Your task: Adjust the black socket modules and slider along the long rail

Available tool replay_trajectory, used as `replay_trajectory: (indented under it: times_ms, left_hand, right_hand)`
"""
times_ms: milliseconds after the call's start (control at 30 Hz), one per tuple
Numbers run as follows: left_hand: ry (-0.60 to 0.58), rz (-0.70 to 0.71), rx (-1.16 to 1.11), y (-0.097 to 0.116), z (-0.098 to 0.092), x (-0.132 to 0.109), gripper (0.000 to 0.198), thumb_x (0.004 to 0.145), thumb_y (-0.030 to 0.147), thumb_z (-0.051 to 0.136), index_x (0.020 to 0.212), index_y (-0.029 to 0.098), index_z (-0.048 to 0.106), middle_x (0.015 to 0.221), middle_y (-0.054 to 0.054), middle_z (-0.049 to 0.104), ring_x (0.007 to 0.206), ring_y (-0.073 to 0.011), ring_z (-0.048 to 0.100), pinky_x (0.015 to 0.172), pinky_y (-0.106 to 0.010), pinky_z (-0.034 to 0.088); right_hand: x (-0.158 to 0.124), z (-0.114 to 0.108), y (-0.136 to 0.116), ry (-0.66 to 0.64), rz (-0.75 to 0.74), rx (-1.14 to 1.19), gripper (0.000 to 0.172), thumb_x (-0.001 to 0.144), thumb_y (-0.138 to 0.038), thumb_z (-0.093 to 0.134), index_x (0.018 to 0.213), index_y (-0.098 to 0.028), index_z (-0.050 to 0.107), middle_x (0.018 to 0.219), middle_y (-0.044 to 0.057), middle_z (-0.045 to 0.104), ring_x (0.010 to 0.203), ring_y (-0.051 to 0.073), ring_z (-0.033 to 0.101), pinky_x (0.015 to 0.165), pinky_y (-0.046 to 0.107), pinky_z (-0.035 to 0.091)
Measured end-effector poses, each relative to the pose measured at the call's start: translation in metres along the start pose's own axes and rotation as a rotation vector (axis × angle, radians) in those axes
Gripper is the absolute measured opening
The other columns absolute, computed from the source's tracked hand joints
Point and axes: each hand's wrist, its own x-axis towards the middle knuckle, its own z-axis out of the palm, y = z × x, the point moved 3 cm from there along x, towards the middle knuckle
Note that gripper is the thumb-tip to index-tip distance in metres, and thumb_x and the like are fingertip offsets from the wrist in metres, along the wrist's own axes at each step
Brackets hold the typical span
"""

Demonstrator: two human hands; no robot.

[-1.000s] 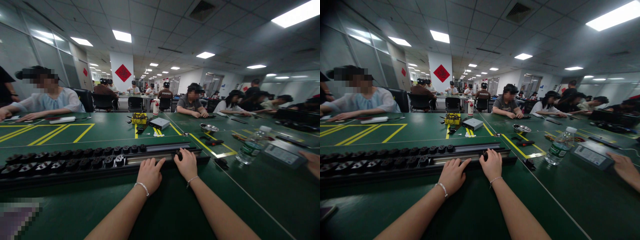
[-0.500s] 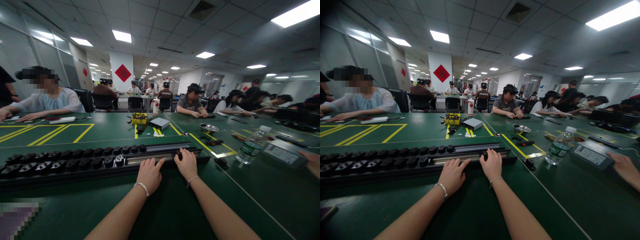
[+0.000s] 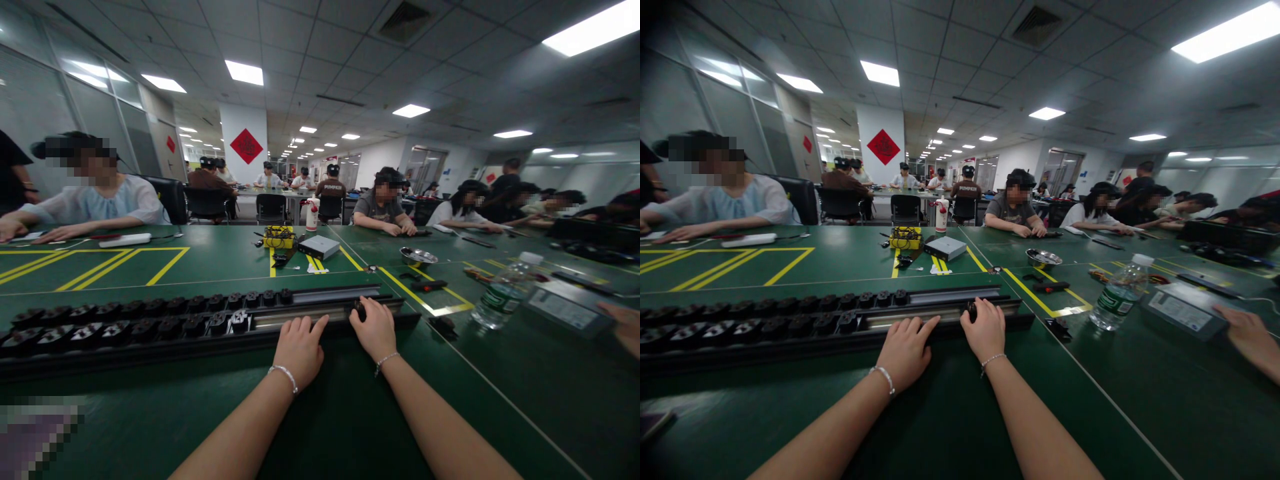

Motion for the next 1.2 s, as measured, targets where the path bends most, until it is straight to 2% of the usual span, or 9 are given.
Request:
replay_trajectory:
  times_ms: [600, 867, 1200]
  left_hand:
    - [-0.030, -0.014, -0.001, 0.0012, -0.0038, 0.0000, 0.057, 0.074, 0.023, 0.048, 0.129, 0.031, 0.035, 0.100, -0.005, 0.051, 0.094, -0.0213, 0.043, 0.084, -0.036, 0.029]
    - [-0.032, -0.020, 0.003, 0.0021, -0.0047, -0.0001, 0.057, 0.074, 0.023, 0.050, 0.128, 0.031, 0.035, 0.101, -0.005, 0.051, 0.094, -0.0215, 0.044, 0.085, -0.036, 0.029]
    - [-0.021, -0.013, -0.006, 0.0015, -0.0043, 0.0000, 0.056, 0.074, 0.023, 0.050, 0.128, 0.031, 0.036, 0.099, -0.004, 0.051, 0.094, -0.0213, 0.044, 0.085, -0.036, 0.028]
  right_hand:
    - [0.0009, -0.0029, 0.0001, -0.022, 0.029, 0.002, 0.043, 0.077, -0.032, 0.043, 0.111, -0.012, 0.056, 0.114, 0.011, 0.058, 0.113, 0.021, 0.044, 0.102, 0.039, 0.019]
    - [0.0005, -0.0042, 0.0008, -0.012, 0.027, 0.015, 0.037, 0.076, -0.033, 0.043, 0.105, -0.016, 0.059, 0.115, 0.009, 0.058, 0.114, 0.022, 0.044, 0.102, 0.042, 0.016]
    - [0.0019, -0.0034, 0.0023, -0.009, 0.028, 0.002, 0.041, 0.076, -0.033, 0.043, 0.109, -0.013, 0.057, 0.114, 0.011, 0.057, 0.112, 0.021, 0.045, 0.101, 0.041, 0.018]
